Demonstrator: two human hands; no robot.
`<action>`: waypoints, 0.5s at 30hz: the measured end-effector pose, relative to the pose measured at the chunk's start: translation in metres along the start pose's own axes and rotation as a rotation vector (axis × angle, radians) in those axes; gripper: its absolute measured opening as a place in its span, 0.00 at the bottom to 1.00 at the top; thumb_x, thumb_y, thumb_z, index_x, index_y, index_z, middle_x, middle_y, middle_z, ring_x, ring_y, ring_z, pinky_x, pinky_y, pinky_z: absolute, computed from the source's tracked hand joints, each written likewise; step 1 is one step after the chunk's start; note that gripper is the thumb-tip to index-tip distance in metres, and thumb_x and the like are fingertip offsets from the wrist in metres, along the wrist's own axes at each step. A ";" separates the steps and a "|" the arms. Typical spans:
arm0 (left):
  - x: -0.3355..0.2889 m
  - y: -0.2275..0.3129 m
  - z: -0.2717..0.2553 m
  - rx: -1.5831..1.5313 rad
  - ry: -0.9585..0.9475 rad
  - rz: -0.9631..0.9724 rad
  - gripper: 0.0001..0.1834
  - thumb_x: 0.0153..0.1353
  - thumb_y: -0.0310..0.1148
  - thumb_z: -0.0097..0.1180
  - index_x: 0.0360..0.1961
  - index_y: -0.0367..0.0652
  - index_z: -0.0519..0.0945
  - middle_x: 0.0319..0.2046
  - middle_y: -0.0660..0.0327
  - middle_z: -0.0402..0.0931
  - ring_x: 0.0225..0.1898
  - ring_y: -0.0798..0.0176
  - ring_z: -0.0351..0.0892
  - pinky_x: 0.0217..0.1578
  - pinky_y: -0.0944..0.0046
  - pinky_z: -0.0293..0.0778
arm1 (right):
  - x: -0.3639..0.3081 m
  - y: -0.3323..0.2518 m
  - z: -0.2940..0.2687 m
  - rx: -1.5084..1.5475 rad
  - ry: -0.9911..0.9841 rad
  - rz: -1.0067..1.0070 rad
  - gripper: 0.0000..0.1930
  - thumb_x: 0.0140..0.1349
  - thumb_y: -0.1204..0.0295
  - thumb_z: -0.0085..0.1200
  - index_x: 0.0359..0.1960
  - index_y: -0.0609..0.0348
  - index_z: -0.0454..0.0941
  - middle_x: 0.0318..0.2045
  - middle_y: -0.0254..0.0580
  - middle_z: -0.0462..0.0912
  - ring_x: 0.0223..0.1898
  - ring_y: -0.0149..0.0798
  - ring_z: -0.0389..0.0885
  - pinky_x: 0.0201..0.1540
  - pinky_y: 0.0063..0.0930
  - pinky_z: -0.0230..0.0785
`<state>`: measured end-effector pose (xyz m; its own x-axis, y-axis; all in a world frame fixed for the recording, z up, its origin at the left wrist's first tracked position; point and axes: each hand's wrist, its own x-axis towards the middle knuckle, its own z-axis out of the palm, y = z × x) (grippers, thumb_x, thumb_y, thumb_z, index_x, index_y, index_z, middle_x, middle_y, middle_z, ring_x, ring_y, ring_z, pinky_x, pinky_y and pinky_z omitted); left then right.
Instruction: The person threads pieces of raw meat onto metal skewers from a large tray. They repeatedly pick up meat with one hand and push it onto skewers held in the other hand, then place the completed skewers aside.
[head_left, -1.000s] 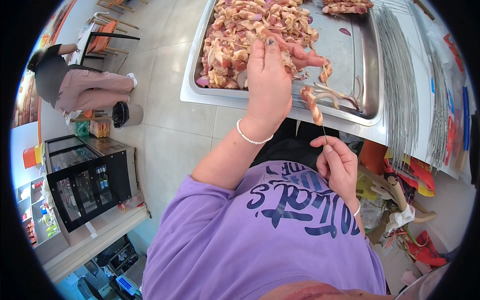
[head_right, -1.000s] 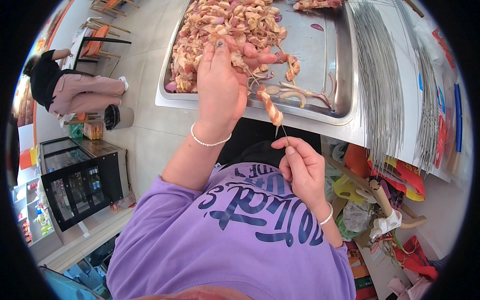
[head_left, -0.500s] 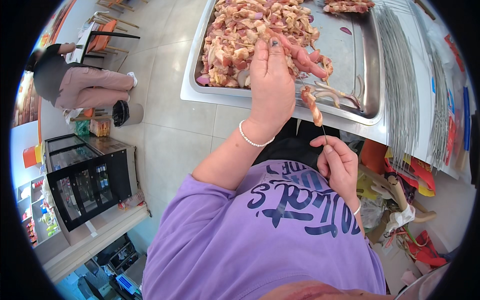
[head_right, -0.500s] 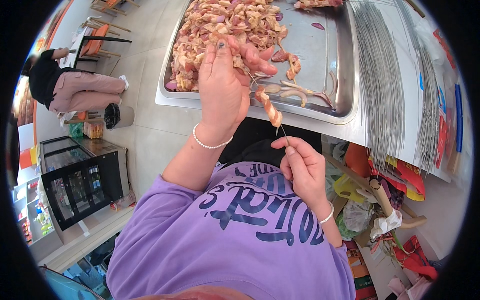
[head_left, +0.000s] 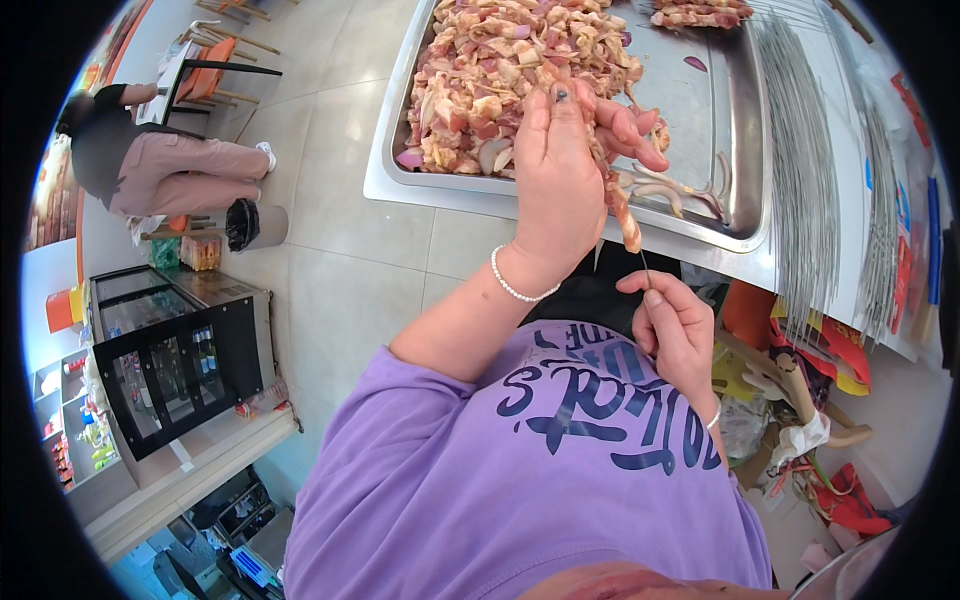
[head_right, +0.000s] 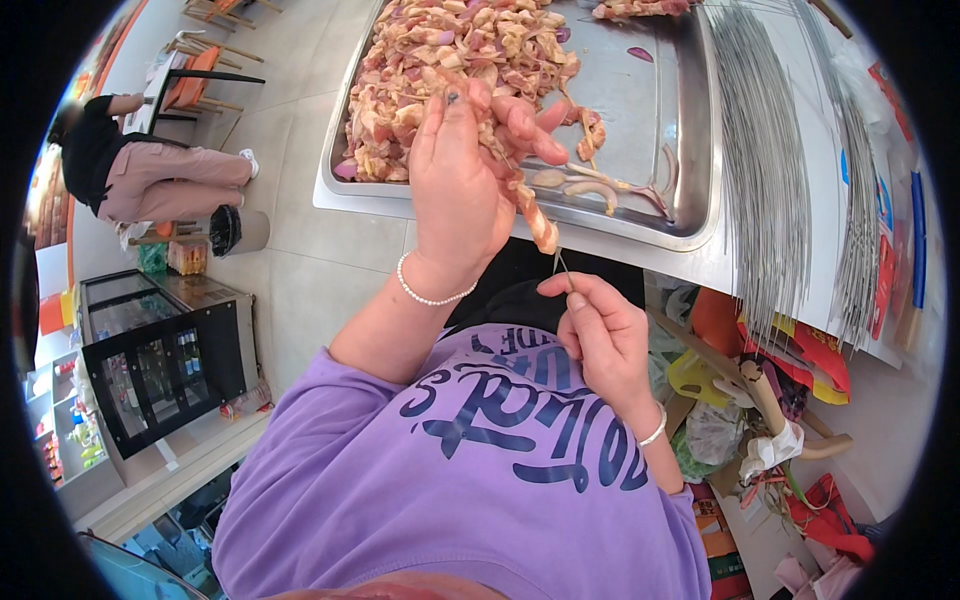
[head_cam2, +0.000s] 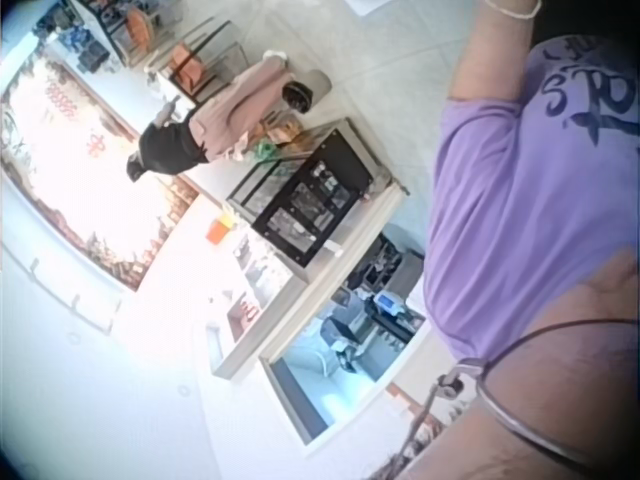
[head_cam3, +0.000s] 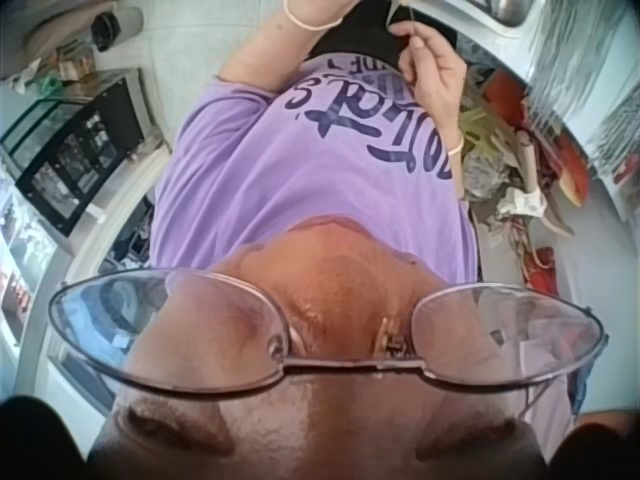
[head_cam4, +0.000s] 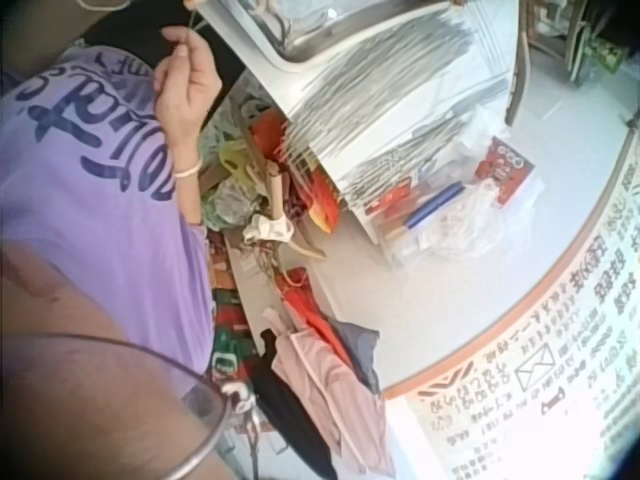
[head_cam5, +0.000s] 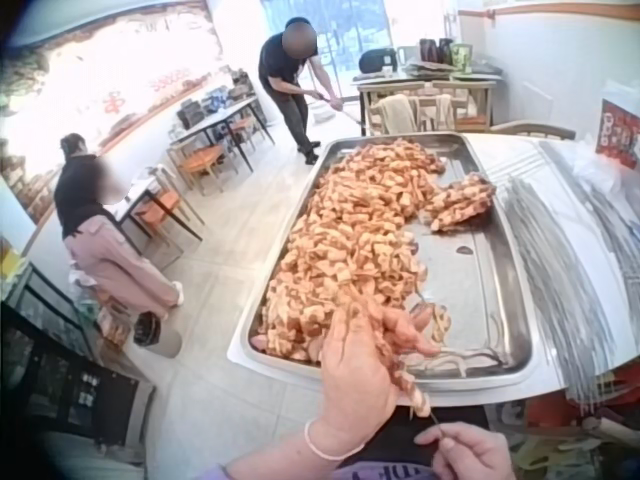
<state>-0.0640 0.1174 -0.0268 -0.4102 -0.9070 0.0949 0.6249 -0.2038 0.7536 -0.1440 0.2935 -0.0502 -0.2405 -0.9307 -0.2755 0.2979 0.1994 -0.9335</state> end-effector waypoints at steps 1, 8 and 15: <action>0.001 0.001 -0.002 0.000 -0.012 -0.008 0.12 0.78 0.33 0.27 0.38 0.40 0.62 0.25 0.56 0.73 0.24 0.56 0.82 0.57 0.47 0.75 | 0.000 -0.002 -0.001 -0.027 0.007 -0.004 0.13 0.73 0.77 0.40 0.47 0.70 0.78 0.17 0.26 0.67 0.18 0.18 0.61 0.22 0.14 0.53; -0.006 0.002 0.000 0.041 -0.034 -0.100 0.11 0.77 0.34 0.29 0.37 0.42 0.63 0.28 0.53 0.74 0.28 0.52 0.82 0.61 0.43 0.71 | -0.002 -0.006 -0.005 -0.024 0.023 -0.012 0.13 0.73 0.77 0.40 0.47 0.69 0.78 0.17 0.26 0.68 0.18 0.17 0.61 0.22 0.14 0.53; -0.006 0.006 -0.001 0.074 -0.064 -0.141 0.14 0.78 0.36 0.29 0.38 0.40 0.64 0.29 0.54 0.75 0.31 0.53 0.84 0.46 0.54 0.79 | -0.001 -0.008 -0.002 -0.010 0.004 -0.002 0.13 0.73 0.77 0.40 0.47 0.70 0.78 0.17 0.26 0.67 0.18 0.17 0.61 0.23 0.14 0.53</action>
<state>-0.0570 0.1217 -0.0237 -0.5334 -0.8455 0.0249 0.5090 -0.2974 0.8077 -0.1485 0.2930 -0.0427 -0.2452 -0.9298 -0.2744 0.2879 0.2004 -0.9364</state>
